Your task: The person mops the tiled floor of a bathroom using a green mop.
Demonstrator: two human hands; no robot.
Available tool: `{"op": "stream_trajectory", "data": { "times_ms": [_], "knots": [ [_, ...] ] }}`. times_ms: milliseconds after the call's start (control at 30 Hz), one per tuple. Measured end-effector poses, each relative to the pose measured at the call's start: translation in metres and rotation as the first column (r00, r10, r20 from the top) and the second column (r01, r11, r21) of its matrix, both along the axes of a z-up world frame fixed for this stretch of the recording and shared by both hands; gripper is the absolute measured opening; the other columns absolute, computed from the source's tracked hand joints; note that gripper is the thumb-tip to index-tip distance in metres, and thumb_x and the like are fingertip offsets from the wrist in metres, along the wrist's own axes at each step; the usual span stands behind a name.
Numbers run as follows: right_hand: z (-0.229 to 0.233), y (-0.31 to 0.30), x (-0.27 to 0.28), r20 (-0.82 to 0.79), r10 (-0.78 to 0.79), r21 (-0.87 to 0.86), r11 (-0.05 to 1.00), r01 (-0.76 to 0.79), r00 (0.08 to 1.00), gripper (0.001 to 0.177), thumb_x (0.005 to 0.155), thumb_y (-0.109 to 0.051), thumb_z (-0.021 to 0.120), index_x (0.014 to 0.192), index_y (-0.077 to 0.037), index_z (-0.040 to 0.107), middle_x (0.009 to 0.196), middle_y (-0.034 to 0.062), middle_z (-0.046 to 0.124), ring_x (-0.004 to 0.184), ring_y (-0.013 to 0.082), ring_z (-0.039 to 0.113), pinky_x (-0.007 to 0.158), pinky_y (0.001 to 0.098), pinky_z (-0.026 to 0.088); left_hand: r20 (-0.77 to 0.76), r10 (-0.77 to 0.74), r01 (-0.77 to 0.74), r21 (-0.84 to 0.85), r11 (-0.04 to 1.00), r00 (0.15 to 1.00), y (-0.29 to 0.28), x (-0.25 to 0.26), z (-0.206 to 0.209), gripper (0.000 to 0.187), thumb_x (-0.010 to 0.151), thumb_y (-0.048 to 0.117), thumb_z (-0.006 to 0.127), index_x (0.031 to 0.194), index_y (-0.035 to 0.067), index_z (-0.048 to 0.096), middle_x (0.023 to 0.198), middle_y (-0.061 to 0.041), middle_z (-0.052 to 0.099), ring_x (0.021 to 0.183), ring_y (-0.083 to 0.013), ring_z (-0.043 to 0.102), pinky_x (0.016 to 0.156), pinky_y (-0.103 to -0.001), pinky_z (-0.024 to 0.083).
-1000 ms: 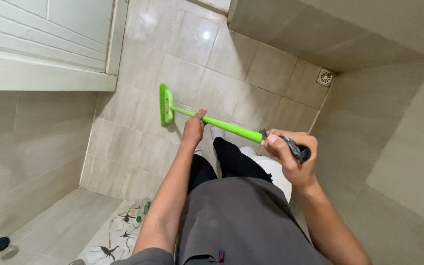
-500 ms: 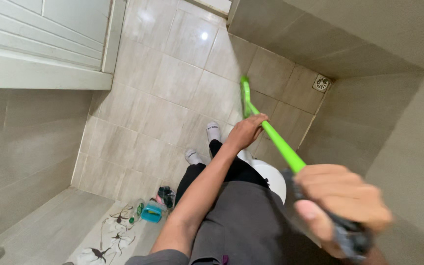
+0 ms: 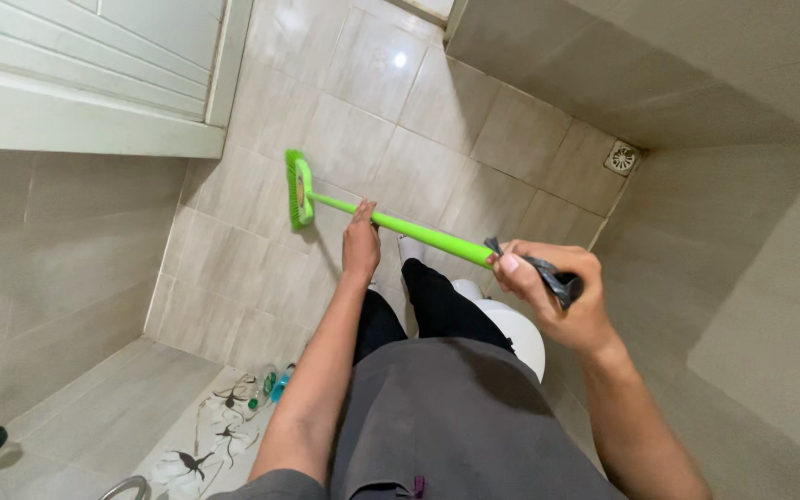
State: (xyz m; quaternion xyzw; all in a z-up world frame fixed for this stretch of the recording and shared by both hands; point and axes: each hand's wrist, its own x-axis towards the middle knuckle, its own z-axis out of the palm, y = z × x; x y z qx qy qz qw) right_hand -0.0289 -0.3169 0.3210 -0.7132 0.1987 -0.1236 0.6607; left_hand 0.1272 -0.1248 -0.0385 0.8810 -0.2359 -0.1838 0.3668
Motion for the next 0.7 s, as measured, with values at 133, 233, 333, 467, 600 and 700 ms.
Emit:
{"op": "stream_trajectory", "data": {
  "times_ms": [133,233,333,467,600,700],
  "knots": [
    [0.021,-0.007,-0.007,0.234,0.054,-0.125,0.992,-0.025,0.971,0.037,0.105,0.002,0.056,0.068,0.001,0.06,0.058,0.0064,0.055,0.05,0.0151,0.051,0.066,0.0377,0.053,-0.074,-0.125,0.114,-0.134,0.984,0.989,-0.035,-0.024,-0.006,0.044,0.091,-0.008,0.053,0.133,0.002,0.064,0.142,-0.022,0.061,0.134,-0.0355,0.057,0.112,-0.042,0.045],
    [0.046,-0.01,-0.008,0.308,0.048,-0.204,0.979,0.017,0.95,0.037,0.097,0.004,0.057,0.061,-0.001,0.053,0.056,0.005,0.05,0.049,0.0153,0.049,0.059,0.0351,0.052,-0.074,-0.175,0.162,-0.155,0.974,0.982,-0.096,-0.06,0.009,0.043,0.091,-0.004,0.06,0.134,0.001,0.06,0.142,-0.023,0.059,0.13,-0.037,0.058,0.107,-0.043,0.047],
    [0.066,0.0,0.0,0.285,0.132,-0.293,0.955,-0.045,0.949,0.038,0.085,0.008,0.058,0.051,-0.004,0.049,0.046,0.0044,0.044,0.04,0.0159,0.046,0.049,0.035,0.045,-0.042,-0.222,0.203,-0.268,0.942,0.974,-0.129,-0.078,0.039,0.039,0.089,-0.004,0.061,0.128,0.001,0.061,0.135,-0.022,0.063,0.126,-0.0387,0.06,0.106,-0.044,0.05],
    [0.087,0.009,0.003,0.338,0.003,-0.359,0.925,0.125,0.941,0.034,0.085,0.004,0.055,0.056,-0.002,0.039,0.051,0.0085,0.041,0.043,0.0208,0.048,0.05,0.0361,0.047,-0.02,-0.322,0.296,-0.348,0.89,0.946,-0.142,-0.075,0.075,0.03,0.09,0.001,0.064,0.119,0.008,0.064,0.127,-0.015,0.069,0.117,-0.036,0.065,0.095,-0.045,0.054],
    [0.078,-0.015,-0.012,0.515,-0.145,-0.247,0.919,0.308,0.845,0.037,0.086,-0.001,0.052,0.055,-0.004,0.032,0.048,0.0055,0.038,0.04,0.0174,0.044,0.043,0.0346,0.048,0.052,-0.342,0.341,-0.296,0.892,0.938,-0.133,-0.058,0.096,0.029,0.091,0.005,0.068,0.118,0.011,0.065,0.126,-0.011,0.07,0.114,-0.0348,0.067,0.092,-0.044,0.055],
    [0.052,-0.032,-0.023,0.458,-0.206,-0.157,0.939,0.307,0.864,0.039,0.093,-0.005,0.051,0.055,-0.006,0.044,0.047,0.0046,0.045,0.04,0.0127,0.043,0.043,0.0298,0.045,0.027,-0.202,0.203,-0.206,0.957,0.979,-0.106,-0.034,0.092,0.031,0.088,0.005,0.067,0.117,0.013,0.069,0.126,-0.01,0.071,0.115,-0.0335,0.067,0.091,-0.045,0.055]
  ]
}}
